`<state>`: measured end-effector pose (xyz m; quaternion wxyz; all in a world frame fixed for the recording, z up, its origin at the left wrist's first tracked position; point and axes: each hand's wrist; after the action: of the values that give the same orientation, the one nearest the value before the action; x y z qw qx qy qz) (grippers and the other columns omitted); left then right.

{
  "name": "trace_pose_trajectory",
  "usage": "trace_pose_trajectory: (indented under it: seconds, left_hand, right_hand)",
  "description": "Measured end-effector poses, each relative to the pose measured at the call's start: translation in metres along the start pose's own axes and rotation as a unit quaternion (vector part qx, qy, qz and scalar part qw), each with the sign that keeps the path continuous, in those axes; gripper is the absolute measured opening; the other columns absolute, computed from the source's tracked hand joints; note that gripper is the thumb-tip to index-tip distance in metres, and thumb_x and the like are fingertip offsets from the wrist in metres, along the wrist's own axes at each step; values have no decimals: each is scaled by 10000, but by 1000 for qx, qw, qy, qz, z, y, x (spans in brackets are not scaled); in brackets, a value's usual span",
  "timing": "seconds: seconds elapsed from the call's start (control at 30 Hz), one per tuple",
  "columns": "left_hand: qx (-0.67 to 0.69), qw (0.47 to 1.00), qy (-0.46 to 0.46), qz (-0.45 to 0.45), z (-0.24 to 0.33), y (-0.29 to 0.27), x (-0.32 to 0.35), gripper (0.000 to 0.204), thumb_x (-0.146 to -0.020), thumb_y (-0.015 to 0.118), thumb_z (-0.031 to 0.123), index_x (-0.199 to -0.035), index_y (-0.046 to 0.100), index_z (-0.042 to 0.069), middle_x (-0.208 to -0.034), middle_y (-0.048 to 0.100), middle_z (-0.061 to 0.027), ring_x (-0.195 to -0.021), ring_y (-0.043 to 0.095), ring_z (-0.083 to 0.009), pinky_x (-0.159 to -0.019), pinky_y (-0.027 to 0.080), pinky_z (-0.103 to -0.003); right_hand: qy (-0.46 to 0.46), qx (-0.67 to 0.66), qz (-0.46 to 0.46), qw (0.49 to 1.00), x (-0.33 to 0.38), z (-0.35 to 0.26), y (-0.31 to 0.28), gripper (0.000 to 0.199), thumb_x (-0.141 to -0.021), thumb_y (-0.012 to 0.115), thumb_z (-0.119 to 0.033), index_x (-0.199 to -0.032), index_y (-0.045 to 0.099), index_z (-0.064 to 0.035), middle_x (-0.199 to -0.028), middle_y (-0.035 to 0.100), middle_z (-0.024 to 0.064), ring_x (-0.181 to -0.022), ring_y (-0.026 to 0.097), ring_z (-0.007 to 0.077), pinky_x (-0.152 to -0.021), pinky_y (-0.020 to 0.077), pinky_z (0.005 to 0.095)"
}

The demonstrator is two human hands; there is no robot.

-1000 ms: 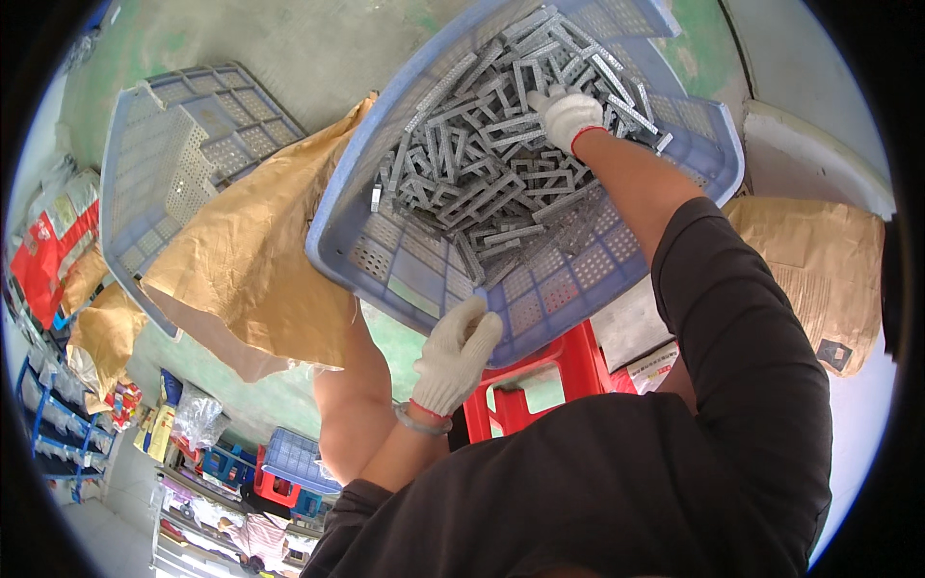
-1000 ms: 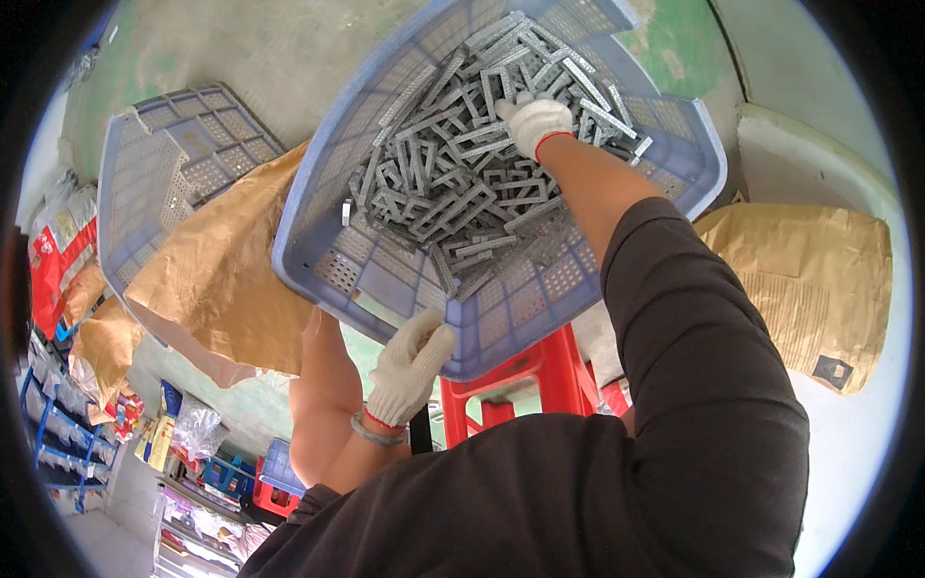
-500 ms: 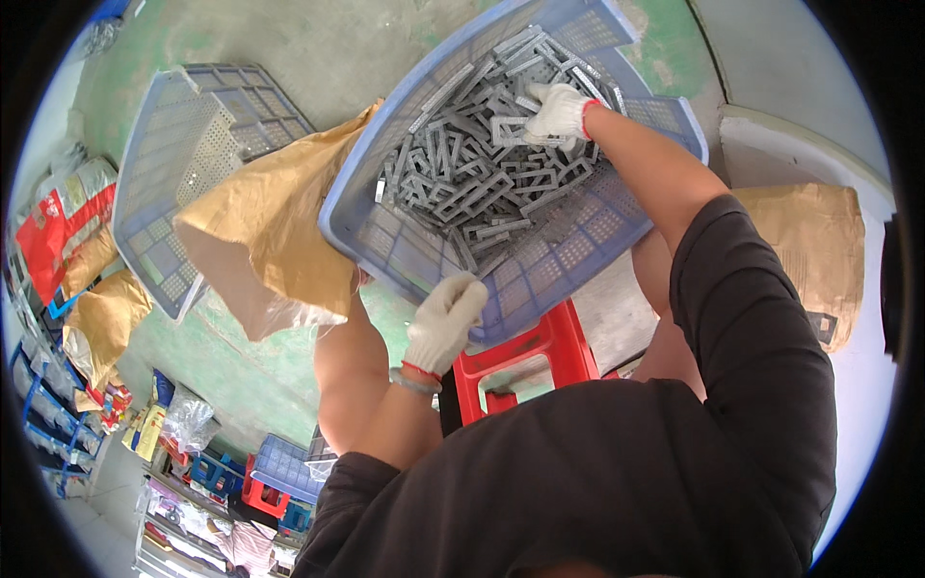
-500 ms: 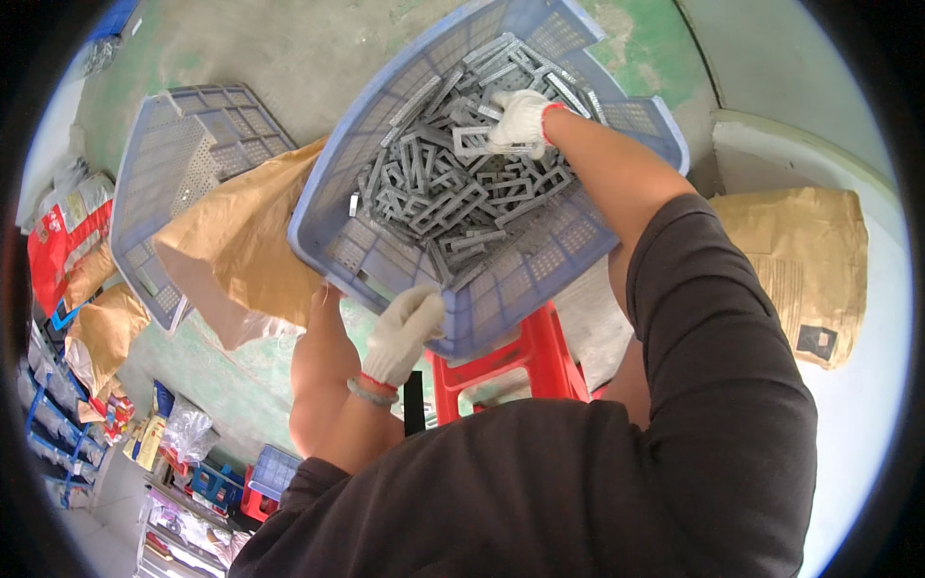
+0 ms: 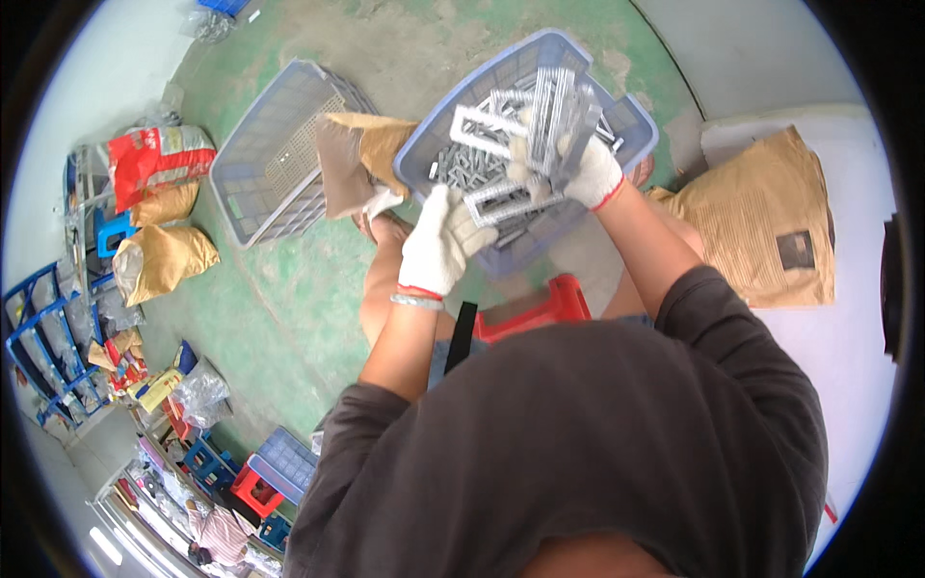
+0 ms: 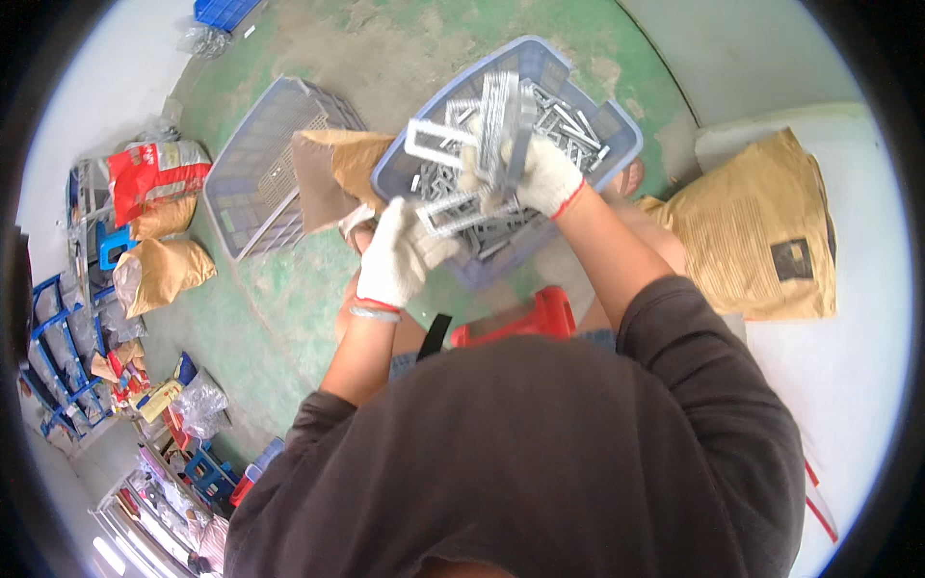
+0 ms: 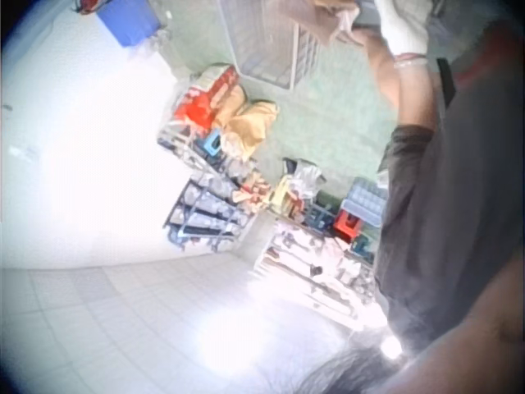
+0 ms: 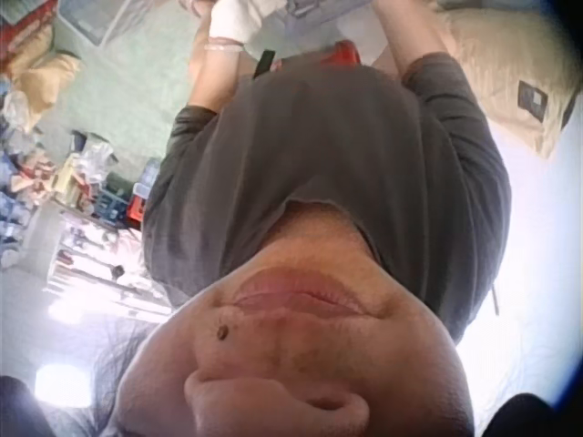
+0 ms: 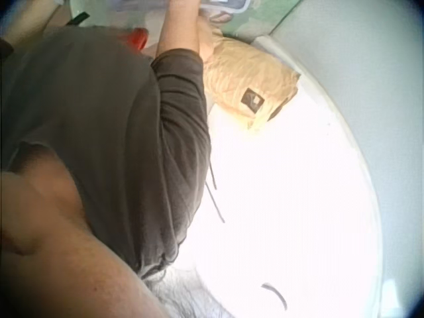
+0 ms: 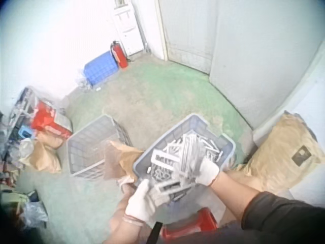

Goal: The person picks up metal brackets from a plastic crate and places them into a paper bag by hand.

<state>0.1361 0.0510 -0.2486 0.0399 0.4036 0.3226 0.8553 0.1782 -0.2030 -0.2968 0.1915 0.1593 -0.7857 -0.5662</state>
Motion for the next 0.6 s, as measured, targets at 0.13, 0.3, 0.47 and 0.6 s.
trace_pose_trajectory:
  seconds: [0.13,0.3,0.47,0.6]
  left_hand:
    - [67,990,28,-124,14,54,77,545,-1004,509,509,-1269,512,32,-1154,604,-209,-1027,643,-351,-874,568,-529]
    - [25,970,151,-189,16,96,138,476,-1000,573,411,-1238,535,0,-1155,622,-221,-1005,659,-351,-852,583,-505]
    - [-17,964,188,-189,17,111,173,418,-991,609,365,-1164,590,-15,-1087,668,-189,-953,679,-319,-810,586,-461]
    - [-18,971,188,-149,10,121,193,358,-972,638,370,-1069,604,27,-1021,676,-166,-860,679,-302,-753,578,-430]
  right_hand:
    - [-82,96,-120,985,20,-13,105,652,-766,838,-240,-1303,504,-82,-1110,634,174,-991,643,399,-758,579,515]
    - [-119,71,-212,967,56,-7,171,596,-812,787,-301,-1314,536,-96,-1118,652,173,-1067,602,381,-862,537,528]
    - [-136,43,-176,974,101,2,218,421,-851,731,-279,-1207,603,-94,-1086,678,193,-1054,621,442,-883,521,628]
    - [-134,15,-189,973,121,4,220,352,-908,643,-246,-1225,601,-101,-1080,692,213,-1058,629,488,-902,487,711]
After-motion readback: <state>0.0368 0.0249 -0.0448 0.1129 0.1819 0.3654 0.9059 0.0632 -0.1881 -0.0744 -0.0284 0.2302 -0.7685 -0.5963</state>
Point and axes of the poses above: each hand's wrist, its own x-axis away from the middle knuckle, its own y-axis out of the palm, z = x × y
